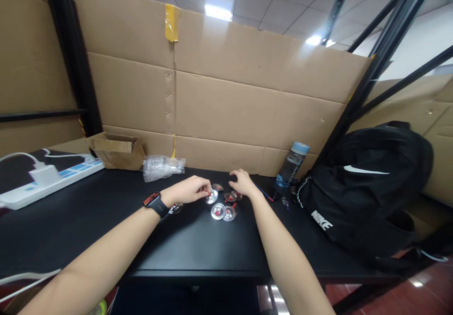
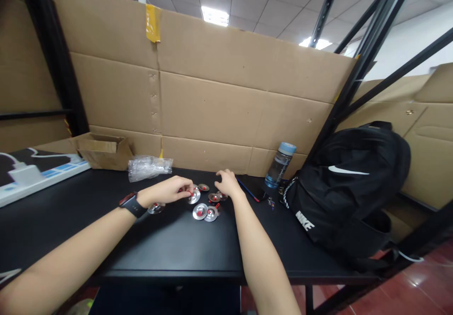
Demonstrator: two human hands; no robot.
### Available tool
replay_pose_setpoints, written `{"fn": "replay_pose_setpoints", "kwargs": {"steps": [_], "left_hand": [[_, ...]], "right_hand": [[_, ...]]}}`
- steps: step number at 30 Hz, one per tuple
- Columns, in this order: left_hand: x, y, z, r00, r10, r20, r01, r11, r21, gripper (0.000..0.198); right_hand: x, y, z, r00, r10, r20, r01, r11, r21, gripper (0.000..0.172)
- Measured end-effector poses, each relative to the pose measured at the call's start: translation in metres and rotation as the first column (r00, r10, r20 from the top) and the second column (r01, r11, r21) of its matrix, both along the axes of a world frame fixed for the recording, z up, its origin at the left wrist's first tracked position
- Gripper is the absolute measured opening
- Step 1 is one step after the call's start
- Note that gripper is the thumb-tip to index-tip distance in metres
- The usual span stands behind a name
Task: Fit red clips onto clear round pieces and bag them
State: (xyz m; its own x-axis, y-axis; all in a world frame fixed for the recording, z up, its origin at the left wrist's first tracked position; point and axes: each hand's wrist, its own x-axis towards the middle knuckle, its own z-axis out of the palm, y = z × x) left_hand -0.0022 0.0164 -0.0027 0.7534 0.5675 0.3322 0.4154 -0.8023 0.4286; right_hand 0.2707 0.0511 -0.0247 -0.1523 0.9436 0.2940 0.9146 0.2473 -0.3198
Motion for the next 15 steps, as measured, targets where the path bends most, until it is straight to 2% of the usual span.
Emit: {"fn": "replay_pose_setpoints", "kwargs": {"steps": [2,3,5,6,8,11,15], "left_hand": [[0.000,0.002,0.000,0.998,0.030,0.047,-0.031,0.999,0.035,0.013],[0.000,0.003,0.000,0.996,0.048,0.070,-0.052,0.998,0.047,0.013],[0.000,0.004,0.000,0.988,0.099,0.120,-0.108,0.992,0.065,0.013],[-0.001,0.005,0.001,0.981,0.128,0.143,-0.139,0.988,0.073,0.013],[-0.002,0.006,0.001,0.968,0.175,0.178,-0.194,0.976,0.096,0.012],[-0.004,0.007,0.002,0.955,0.210,0.209,-0.240,0.962,0.128,0.012],[-0.004,0.005,0.005,0.951,0.218,0.219,-0.243,0.965,0.098,0.013]], "right_hand": [[-0.015,-0.008,0.007,0.977,0.171,-0.124,-0.164,0.985,0.061,0.035],[-0.023,-0.014,0.011,0.946,0.267,-0.184,-0.265,0.963,0.036,0.034],[-0.041,-0.026,0.018,0.854,0.456,-0.252,-0.482,0.875,-0.048,0.036],[-0.048,-0.032,0.021,0.822,0.510,-0.255,-0.535,0.844,-0.039,0.040],[-0.061,-0.041,0.026,0.796,0.557,-0.236,-0.565,0.824,0.038,0.049],[-0.069,-0.048,0.030,0.787,0.575,-0.223,-0.547,0.818,0.178,0.056],[-0.068,-0.046,0.030,0.792,0.523,-0.314,-0.494,0.852,0.172,0.044]]}}
